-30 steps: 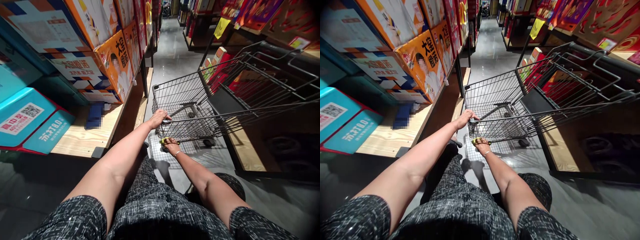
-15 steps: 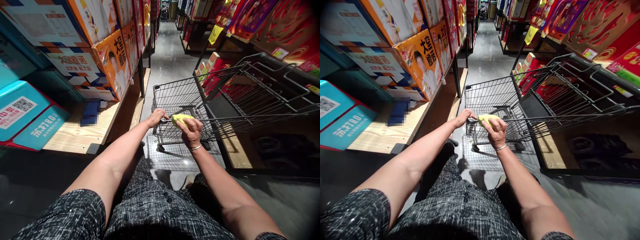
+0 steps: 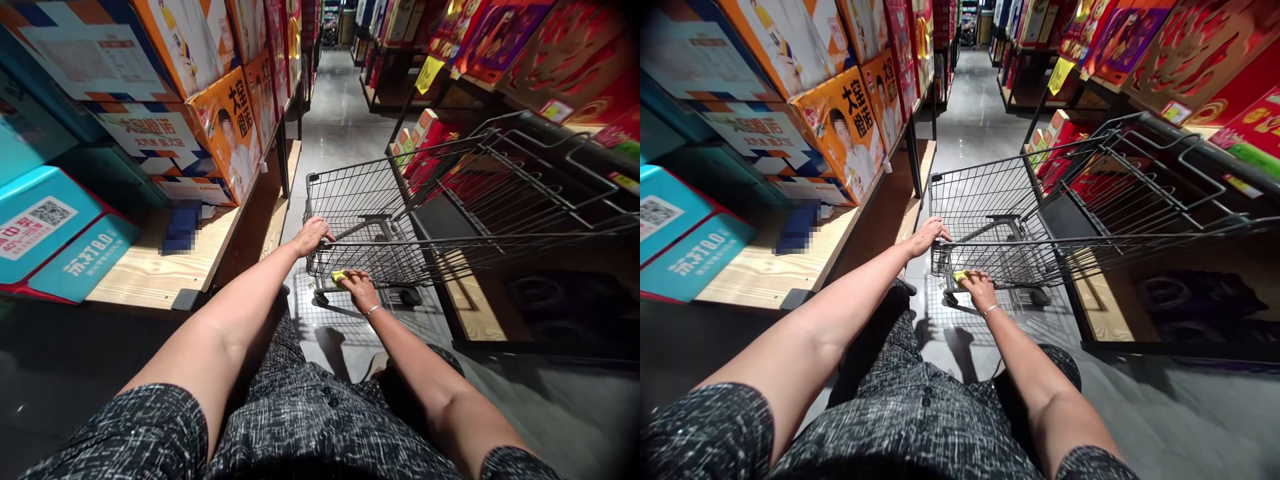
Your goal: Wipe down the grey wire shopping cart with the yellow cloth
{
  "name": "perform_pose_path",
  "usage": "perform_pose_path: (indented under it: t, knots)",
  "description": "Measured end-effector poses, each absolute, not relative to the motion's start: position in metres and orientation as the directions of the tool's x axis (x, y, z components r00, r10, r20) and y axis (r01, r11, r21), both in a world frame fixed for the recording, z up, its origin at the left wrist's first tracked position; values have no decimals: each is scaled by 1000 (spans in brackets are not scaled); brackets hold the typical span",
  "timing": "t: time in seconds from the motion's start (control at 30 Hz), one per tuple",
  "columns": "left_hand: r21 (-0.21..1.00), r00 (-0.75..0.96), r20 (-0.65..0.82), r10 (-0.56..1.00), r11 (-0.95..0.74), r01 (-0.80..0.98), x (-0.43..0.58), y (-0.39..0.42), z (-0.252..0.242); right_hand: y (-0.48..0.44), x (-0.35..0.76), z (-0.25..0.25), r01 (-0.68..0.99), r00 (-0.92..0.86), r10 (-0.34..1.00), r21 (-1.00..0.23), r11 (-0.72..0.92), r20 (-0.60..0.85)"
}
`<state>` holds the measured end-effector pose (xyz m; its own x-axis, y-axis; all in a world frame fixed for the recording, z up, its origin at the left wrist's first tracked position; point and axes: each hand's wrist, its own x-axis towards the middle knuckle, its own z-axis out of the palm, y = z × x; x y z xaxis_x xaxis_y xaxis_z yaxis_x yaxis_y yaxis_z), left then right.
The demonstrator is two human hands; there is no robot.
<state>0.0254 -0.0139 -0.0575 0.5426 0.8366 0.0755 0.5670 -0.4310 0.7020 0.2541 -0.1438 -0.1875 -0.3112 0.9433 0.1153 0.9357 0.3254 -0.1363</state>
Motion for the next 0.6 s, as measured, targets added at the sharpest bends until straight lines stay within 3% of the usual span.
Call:
perform_pose_path:
  t: [0.1,0.2,0.3,0.37,0.6]
  knots:
    - [731,542,51,839,-401,552,25,-14,-58,-139,273,-136,946,-261,909,-103,309,325]
    - [739,531,44,846,-385,552,26,-12,-60,-134,303,-85,987,-71,870,-91,132,487]
    - [740,536,62,842,-399,542,27,-12,-60,-127,316,-55,987,138,842,-141,-74,521]
    - [741,546,67,835,-408,533,27,-13,-59,-123,302,-52,976,194,848,-181,-118,493]
    - [715,464,86,881,-379,587,25,-11,-63,-116,184,-66,964,-134,885,-147,220,446]
